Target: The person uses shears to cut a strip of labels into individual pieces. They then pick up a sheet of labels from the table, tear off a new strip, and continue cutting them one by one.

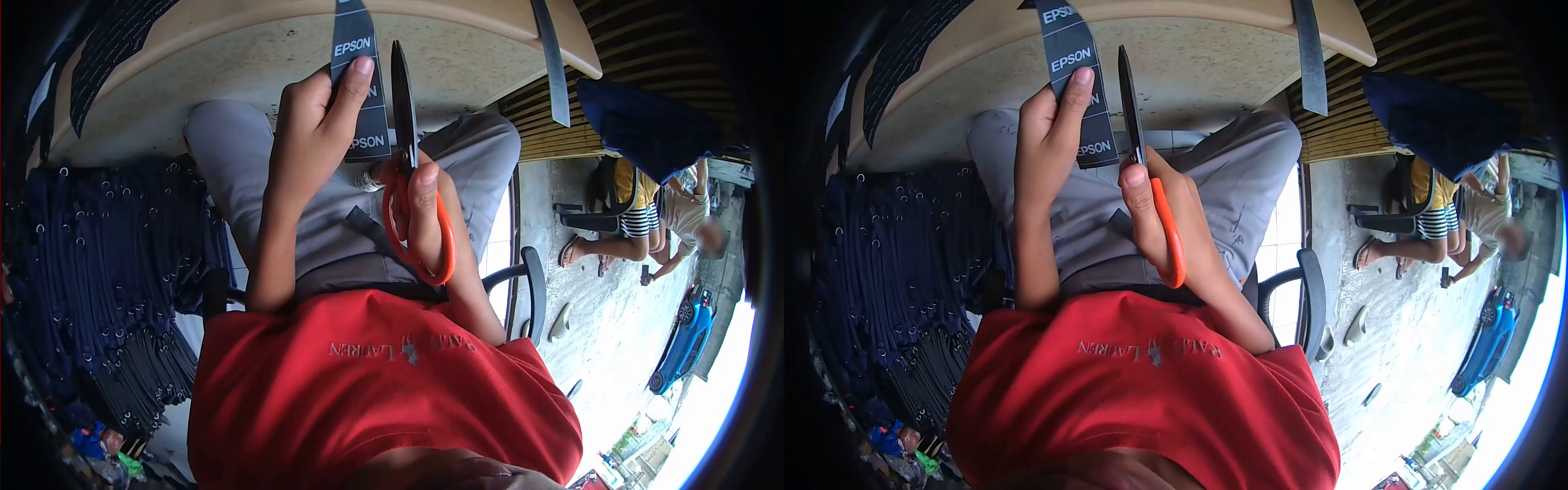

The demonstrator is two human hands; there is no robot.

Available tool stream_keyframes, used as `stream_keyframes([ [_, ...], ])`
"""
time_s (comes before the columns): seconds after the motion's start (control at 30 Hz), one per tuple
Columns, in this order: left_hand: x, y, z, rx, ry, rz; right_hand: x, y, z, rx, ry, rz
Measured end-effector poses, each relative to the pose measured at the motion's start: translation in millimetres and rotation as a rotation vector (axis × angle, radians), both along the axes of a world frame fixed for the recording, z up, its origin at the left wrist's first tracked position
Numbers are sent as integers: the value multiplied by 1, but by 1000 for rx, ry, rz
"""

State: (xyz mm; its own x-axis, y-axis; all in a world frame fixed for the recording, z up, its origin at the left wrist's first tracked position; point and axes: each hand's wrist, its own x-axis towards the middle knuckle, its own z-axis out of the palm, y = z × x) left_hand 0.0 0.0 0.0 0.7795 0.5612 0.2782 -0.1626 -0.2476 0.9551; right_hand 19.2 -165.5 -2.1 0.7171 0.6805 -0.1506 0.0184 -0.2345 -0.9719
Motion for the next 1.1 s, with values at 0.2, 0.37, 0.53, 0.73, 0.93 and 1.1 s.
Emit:
stream_keyframes([
  [0.2, 1, 1, -1, -1, 30, -21, -2, -3, -3, 79, -76, 84],
  [0.37, 1, 1, -2, 15, -1, -23, -5, -2, 0, 88, -76, 117],
  [0.53, 0, 1, -2, 18, 40, -21, -6, 0, 2, 92, -83, 118],
  [0.73, 1, 2, -5, 37, -4, 0, -7, -1, 1, 82, -85, 130],
  [0.93, 1, 0, -4, 37, -9, 12, -8, -1, -7, 108, -103, 123],
  [1.1, -1, 1, -2, 44, 28, 11, -10, 0, -7, 117, -76, 118],
])
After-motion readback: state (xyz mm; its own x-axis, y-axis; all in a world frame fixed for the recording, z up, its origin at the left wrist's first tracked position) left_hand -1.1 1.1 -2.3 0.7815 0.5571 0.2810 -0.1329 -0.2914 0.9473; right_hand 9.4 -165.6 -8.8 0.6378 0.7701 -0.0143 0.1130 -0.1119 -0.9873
